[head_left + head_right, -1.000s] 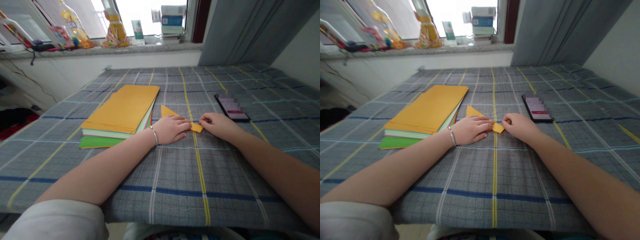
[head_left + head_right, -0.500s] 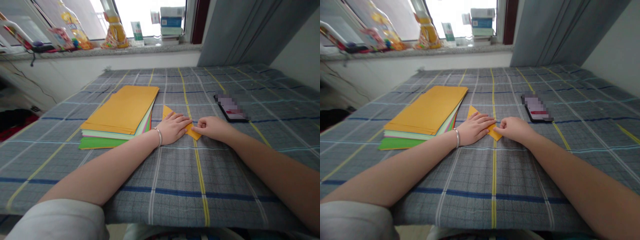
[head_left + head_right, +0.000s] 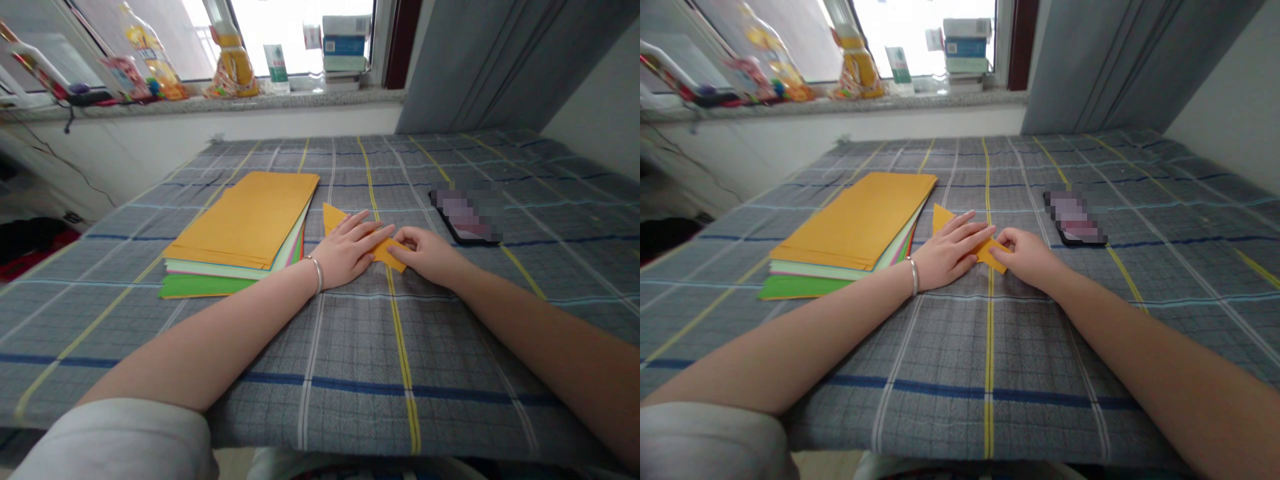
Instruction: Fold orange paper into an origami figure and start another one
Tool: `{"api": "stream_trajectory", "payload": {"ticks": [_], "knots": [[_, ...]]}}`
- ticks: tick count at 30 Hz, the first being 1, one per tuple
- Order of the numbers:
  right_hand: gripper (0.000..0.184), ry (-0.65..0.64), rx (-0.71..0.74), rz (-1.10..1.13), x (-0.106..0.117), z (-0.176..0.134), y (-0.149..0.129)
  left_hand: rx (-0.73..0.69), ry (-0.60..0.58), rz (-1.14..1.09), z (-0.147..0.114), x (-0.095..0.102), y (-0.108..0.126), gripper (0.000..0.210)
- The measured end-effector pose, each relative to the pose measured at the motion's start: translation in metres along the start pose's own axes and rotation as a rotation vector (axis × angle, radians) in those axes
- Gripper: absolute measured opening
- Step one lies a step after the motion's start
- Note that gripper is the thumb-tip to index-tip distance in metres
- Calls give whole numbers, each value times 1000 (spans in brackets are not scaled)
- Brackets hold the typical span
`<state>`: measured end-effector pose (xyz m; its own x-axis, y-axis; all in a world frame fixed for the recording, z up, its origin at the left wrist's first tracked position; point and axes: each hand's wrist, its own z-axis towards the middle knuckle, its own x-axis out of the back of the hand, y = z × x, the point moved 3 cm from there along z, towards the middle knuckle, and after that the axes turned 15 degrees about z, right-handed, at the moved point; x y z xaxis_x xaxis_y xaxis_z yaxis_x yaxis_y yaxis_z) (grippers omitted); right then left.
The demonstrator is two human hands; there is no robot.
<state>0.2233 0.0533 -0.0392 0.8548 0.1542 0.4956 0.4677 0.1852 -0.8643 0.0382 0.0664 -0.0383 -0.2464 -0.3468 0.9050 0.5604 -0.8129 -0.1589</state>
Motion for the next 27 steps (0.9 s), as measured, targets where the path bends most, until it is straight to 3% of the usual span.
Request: {"api": "stream_trajectory", "payload": {"ticks": [2, 5, 8, 14, 18, 23, 27], "knots": [[16, 156, 20, 4, 7, -1, -2, 49, 37, 27, 0, 4, -2, 57], [9, 375, 177, -66, 21, -6, -9, 110, 95, 29, 0, 8, -4, 61], [4, 436, 402, -152, 30, -14, -18, 101, 126, -38, 0, 8, -6, 66], [9, 170, 665, -443, 23, -17, -24, 36, 92, -194, 0, 6, -4, 63], [15, 13, 696, -541, 13, -14, -19, 64, -38, -206, 0, 3, -3, 53], [17, -237, 682, -498, 4, -13, -12, 16, -154, -147, 0, 1, -1, 41], [11, -294, 680, -453, 3, -14, -12, -38, -192, -105, 0, -1, 1, 35]]}}
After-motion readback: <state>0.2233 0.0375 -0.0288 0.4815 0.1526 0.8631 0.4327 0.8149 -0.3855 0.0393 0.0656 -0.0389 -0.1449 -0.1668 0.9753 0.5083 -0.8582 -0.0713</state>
